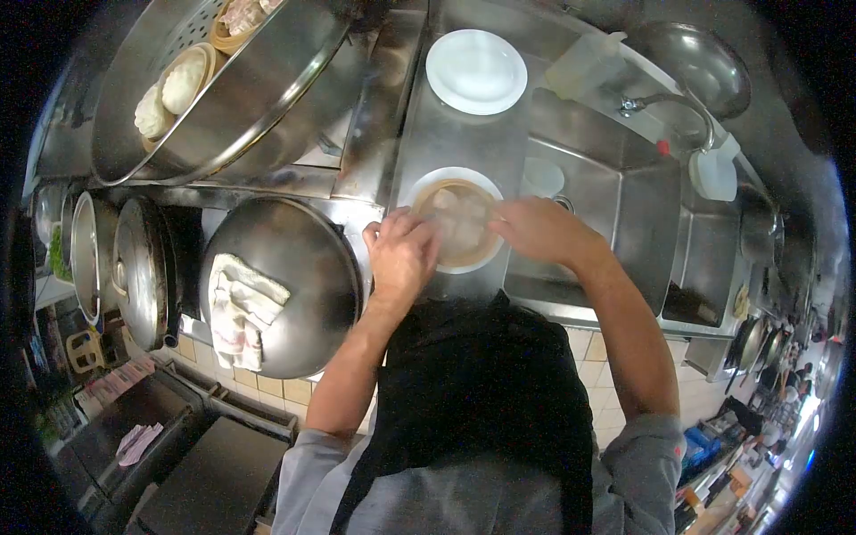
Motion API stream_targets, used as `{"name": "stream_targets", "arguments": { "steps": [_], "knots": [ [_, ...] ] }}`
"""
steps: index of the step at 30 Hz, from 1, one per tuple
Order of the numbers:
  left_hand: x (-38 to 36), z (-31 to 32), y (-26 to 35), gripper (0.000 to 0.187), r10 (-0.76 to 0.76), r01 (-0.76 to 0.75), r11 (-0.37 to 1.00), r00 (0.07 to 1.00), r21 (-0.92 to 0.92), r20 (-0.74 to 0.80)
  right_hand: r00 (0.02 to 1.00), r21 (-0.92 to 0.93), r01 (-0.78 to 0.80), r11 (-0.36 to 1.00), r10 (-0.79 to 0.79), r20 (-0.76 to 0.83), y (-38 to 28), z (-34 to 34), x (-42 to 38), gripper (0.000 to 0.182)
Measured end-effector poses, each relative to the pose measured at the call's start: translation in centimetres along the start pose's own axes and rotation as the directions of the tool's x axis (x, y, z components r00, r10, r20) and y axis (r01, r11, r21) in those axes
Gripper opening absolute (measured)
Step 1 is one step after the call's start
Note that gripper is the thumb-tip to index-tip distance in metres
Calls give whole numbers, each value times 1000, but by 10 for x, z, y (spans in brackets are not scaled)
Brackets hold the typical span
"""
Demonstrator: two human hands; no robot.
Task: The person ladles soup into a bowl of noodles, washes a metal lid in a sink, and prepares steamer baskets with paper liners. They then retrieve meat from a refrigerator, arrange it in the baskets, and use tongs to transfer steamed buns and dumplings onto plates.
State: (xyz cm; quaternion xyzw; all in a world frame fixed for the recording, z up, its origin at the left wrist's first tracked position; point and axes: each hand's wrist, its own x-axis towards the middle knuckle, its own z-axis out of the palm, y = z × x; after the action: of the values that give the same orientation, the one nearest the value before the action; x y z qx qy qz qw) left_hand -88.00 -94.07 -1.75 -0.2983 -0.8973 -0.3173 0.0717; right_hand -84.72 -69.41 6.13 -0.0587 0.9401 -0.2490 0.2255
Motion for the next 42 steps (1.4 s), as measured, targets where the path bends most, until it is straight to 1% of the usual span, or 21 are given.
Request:
{"name": "stream_targets", "arguments": {
  "steps": [4, 8, 11, 13, 15, 17, 20, 22, 23, 24, 25, 26, 27, 28, 29, 30, 31, 35, 37, 41, 42],
  "knots": [
    [6, -7, 7, 11, -38, 35, 998, 998, 48, 54, 994, 113, -83, 990, 73, 87, 3, -9, -10, 30],
    [9, -4, 7, 13, -39, 33, 995, 997, 89, 68, 999, 241, -23, 970, 30, -23, 22, 9, -21, 27],
    [12, -6, 12, 12, -35, 33, 997, 999, 63, 31, 992, 382, -121, 916, 127, 11, 26, 19, -25, 24],
    [16, -5, 17, 13, -52, 51, 997, 998, 58, 19, 995, 496, -82, 865, 103, -15, 26, 26, -26, 21],
    [18, -4, 19, 13, -71, 71, 996, 997, 56, 4, 995, 502, -77, 861, 98, -16, 24, 27, -26, 22],
    [18, -1, 17, 15, -79, 75, 995, 995, 65, 64, 995, 507, -72, 859, 94, -18, 29, 31, -27, 22],
    [22, 1, 18, 15, -56, 48, 992, 997, 118, 60, 989, 590, 31, 807, 62, -136, 37, 34, -35, 24],
    [24, -8, 21, 16, -61, 57, 994, 997, 90, 42, 944, 906, -218, 363, 314, 101, 17, 11, -49, 31],
    [27, -12, 24, 16, -65, 63, 996, 997, 58, 30, 942, 902, -213, 376, 323, 88, 18, 11, -57, 31],
    [31, -15, 27, 16, -53, 52, 998, 998, 43, 17, 949, 976, -164, 141, 292, 117, 22, 16, -66, 36],
    [33, -20, 30, 18, -168, 176, 944, 984, -277, 54, 958, 988, -114, -106, 252, 138, 25, 22, -74, 43],
    [35, -23, 35, 19, -259, 288, 777, 957, -559, 133, 973, 986, -80, -148, 205, 110, 26, 25, -80, 52],
    [37, -27, 43, 33, -378, 522, 437, 846, -732, 377, 991, 983, -48, -178, 118, 70, 28, 30, -85, 53],
    [43, -33, 49, 33, -374, 516, 437, 849, -737, 373, 999, 976, -22, -215, 27, 28, 29, 34, -89, 54],
    [49, -40, 55, 37, -327, 565, 139, 801, -813, 501, 999, 984, -37, -175, 32, 44, 28, 35, -95, 60],
    [53, -43, 58, 41, -239, 582, -167, 759, -796, 606, 999, 984, -33, -173, 29, 39, 24, 33, -97, 60],
    [54, -43, 61, 47, -182, 583, -222, 763, -782, 620, 998, 984, -55, -167, 8, 57, 21, 31, -98, 59],
    [61, -55, 70, 45, -59, 639, -306, 727, -706, 684, 997, 989, -76, -124, -12, 75, 16, 29, -97, 60],
    [60, -50, 67, 46, -77, 648, -239, 730, -723, 679, 997, 990, -81, -112, -20, 80, 14, 24, -98, 60],
    [59, -54, 62, 48, -95, 665, -180, 722, -725, 686, 987, 985, -157, 66, 51, 154, 10, 14, -101, 54],
    [61, -63, 61, 50, -212, 607, -102, 761, -788, 613, 978, 972, -193, 133, 100, 181, 9, 11, -100, 49]
  ]
}}
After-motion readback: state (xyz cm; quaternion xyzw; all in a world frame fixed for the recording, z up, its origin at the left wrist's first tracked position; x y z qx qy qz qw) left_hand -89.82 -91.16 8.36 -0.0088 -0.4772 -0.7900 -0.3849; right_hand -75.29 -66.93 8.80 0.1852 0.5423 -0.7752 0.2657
